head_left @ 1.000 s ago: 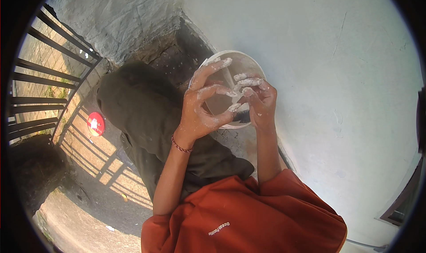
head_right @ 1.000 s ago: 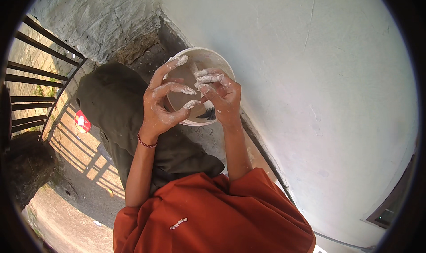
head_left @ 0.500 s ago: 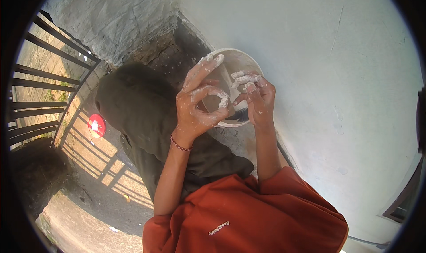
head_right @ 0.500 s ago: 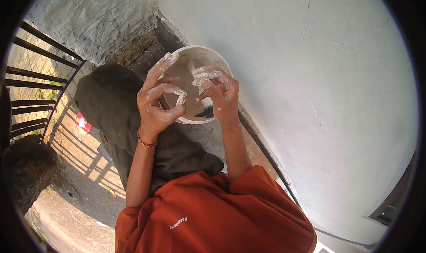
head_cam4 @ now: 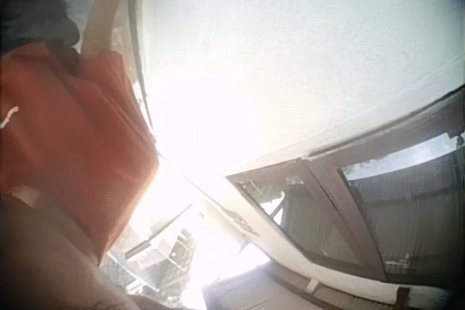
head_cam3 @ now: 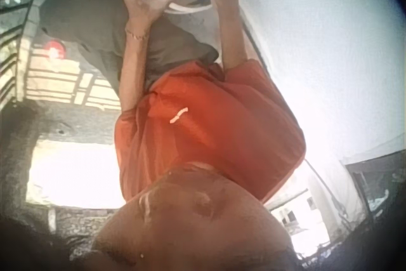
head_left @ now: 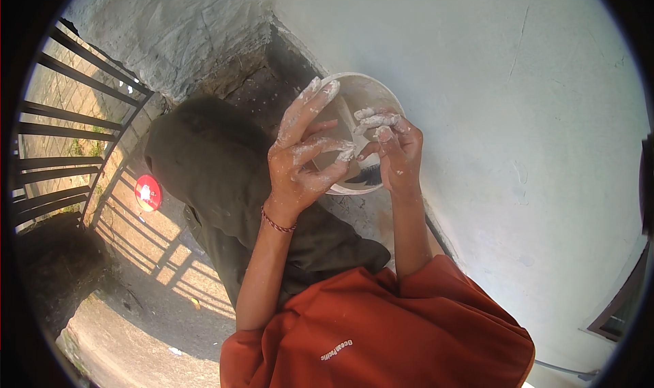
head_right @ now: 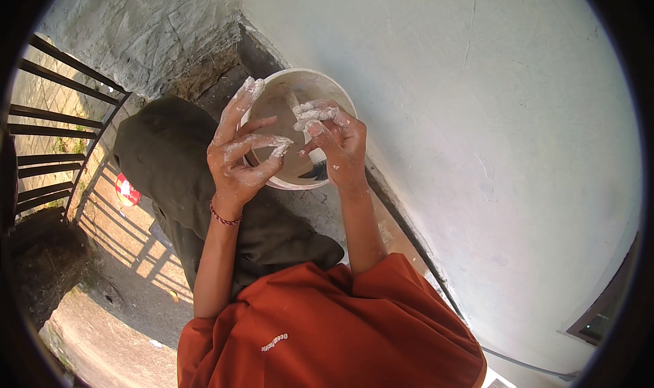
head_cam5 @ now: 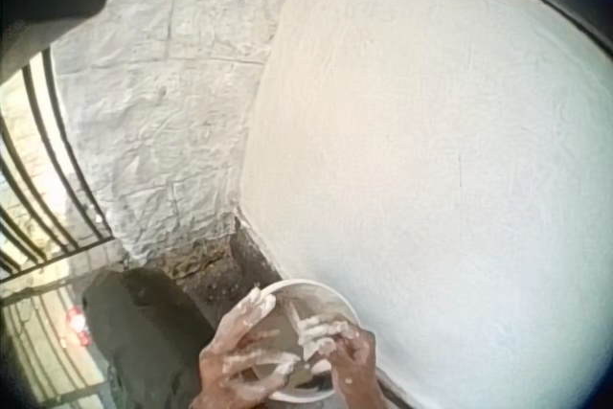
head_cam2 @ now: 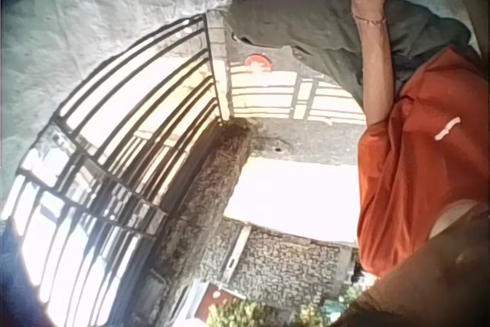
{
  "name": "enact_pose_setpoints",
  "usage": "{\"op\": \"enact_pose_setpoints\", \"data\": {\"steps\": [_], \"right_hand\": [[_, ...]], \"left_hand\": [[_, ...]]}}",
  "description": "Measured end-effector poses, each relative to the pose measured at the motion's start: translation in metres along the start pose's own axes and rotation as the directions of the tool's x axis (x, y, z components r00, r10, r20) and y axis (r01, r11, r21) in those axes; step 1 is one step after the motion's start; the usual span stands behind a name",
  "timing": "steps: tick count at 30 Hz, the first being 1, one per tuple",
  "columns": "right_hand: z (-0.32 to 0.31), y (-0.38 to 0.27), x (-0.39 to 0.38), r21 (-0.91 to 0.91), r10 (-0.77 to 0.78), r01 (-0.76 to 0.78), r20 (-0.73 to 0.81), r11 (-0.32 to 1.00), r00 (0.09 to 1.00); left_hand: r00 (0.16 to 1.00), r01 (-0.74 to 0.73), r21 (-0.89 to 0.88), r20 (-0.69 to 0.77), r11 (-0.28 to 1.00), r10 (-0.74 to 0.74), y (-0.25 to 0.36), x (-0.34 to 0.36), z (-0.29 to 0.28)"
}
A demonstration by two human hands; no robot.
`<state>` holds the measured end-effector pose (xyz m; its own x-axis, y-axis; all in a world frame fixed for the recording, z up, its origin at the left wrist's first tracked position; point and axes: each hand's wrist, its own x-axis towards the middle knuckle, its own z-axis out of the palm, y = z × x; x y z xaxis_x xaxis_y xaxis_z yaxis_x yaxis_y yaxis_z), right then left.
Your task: Mix white wall paint or primer in a bucket using a brush and hands.
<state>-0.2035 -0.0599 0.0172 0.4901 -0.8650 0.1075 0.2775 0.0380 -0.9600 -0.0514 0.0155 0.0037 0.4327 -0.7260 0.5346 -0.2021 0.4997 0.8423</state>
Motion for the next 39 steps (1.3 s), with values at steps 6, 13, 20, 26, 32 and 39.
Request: {"op": "enact_pose_setpoints", "data": {"steps": [6,13,20,26,32,39], "right_hand": [[-0.002,0.0,0.0,0.0,0.002,-0.002,0.002,1.0,1.0],[0.001,0.0,-0.001,-0.04,0.002,-0.002,-0.007,0.999,1.0],[0.008,-0.001,-0.003,-0.208,0.002,-0.006,-0.019,0.978,1.0],[0.007,0.001,-0.001,-0.215,-0.001,0.004,0.016,0.977,1.0],[0.006,0.0,-0.001,-0.231,0.03,-0.015,0.06,0.973,0.998],[0.005,-0.001,0.0,-0.21,0.049,-0.025,0.11,0.977,0.993]], "left_hand": [[1.0,-0.007,-0.01,0.027,1.0,0.007,-0.001,0.001,0.0],[0.998,0.042,-0.017,-0.041,0.999,-0.043,0.0,0.0,0.0],[0.999,0.029,0.072,-0.037,0.997,-0.026,-0.004,-0.001,0.001],[0.999,-0.005,0.079,-0.033,0.997,0.007,-0.006,-0.001,0.001],[0.998,0.019,0.061,-0.063,0.998,-0.015,-0.005,-0.001,0.002],[0.998,0.034,0.069,-0.061,0.997,-0.029,-0.003,-0.001,-0.001]]}}
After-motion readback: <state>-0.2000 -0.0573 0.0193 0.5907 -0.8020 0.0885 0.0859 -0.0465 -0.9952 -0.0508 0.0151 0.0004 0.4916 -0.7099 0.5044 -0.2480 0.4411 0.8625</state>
